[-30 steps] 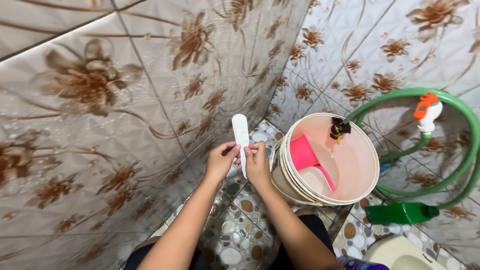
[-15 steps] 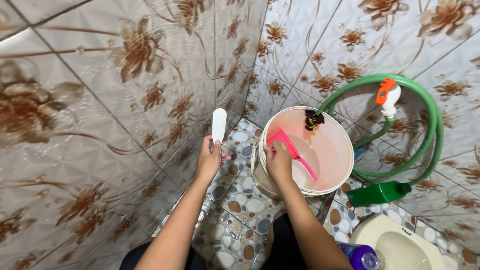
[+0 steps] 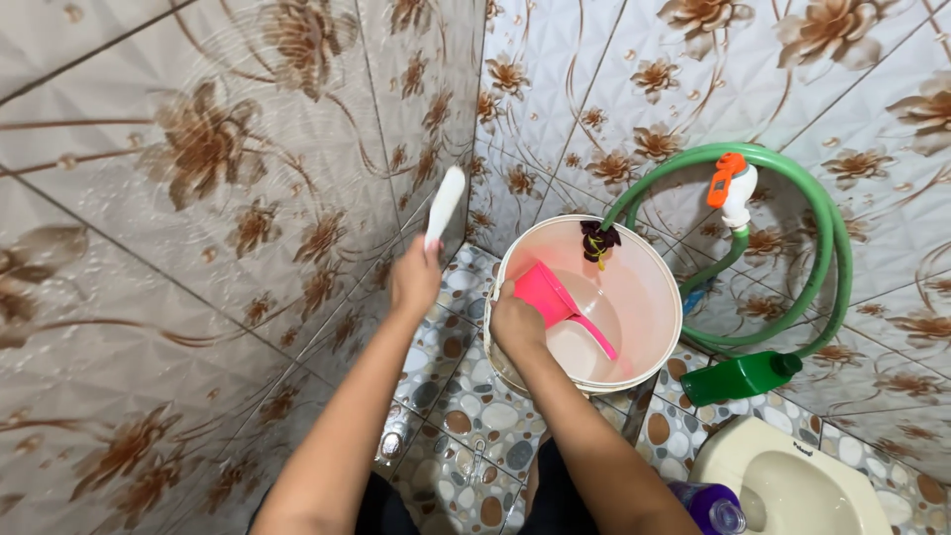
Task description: Scrubbing bathroom wall tiles with a brush and rinsing with water from a bucket using a scoop.
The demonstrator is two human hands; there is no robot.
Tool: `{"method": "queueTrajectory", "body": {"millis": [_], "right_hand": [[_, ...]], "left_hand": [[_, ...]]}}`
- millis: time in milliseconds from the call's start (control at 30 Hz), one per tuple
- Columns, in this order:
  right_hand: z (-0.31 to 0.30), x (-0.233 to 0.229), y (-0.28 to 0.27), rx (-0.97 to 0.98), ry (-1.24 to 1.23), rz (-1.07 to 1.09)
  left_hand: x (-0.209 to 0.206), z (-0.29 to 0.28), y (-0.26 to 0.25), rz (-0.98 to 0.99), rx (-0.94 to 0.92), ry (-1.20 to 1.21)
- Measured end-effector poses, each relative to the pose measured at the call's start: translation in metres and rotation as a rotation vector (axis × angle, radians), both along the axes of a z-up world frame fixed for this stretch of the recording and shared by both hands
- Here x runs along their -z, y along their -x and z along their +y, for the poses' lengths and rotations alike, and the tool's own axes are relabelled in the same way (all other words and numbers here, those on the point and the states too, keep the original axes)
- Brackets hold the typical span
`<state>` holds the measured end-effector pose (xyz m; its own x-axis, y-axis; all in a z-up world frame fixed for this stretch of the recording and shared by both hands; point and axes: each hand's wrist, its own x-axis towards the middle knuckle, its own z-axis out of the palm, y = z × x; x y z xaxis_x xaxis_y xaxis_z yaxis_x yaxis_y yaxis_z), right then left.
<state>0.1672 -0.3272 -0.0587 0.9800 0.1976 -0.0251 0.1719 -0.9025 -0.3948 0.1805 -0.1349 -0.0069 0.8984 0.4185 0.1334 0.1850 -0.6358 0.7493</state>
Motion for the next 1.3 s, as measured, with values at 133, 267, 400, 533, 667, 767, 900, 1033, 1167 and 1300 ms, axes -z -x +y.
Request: {"method": "queueTrajectory", "body": {"millis": [133, 267, 400, 533, 667, 767, 900, 1033, 1167, 1300], "right_hand": [[0.001, -0.011, 0.001, 0.017, -0.023, 0.015], [-0.003, -0.009, 0.006, 0.008, -0.008, 0.046], [0.001, -0.009, -0.002, 0.019, -0.023, 0.056], [0.002, -0.013, -0.003, 0.032, -0.017, 0.083], [0.002, -0.014, -0.006, 0.027, -0.01, 0.064], [-0.001, -0.007, -0.007, 0.022, -0.009, 0.051], [0.001, -0.002, -0.007, 0.018, -0.016, 0.026], [0.002, -0.014, -0.004, 0.022, -0.006, 0.045], [0.001, -0.013, -0.006, 0.028, -0.025, 0.037], [0.002, -0.011, -0.008, 0.03, -0.016, 0.048]], "left_hand": [[-0.049, 0.007, -0.041, 0.025, -0.038, -0.104], [-0.012, 0.016, -0.054, 0.095, -0.136, -0.219], [0.012, 0.021, -0.065, 0.26, -0.17, -0.167], [-0.028, 0.008, -0.102, 0.175, -0.15, -0.18], [0.017, 0.016, -0.113, 0.181, -0.177, -0.125], [0.048, 0.027, -0.113, 0.224, -0.161, -0.065], [-0.001, 0.025, -0.148, 0.084, -0.131, -0.193], [-0.049, 0.006, -0.156, 0.048, -0.154, -0.095], [0.015, 0.011, -0.18, 0.093, -0.171, 0.001], [-0.009, -0.006, -0.187, 0.079, -0.215, 0.006]]}}
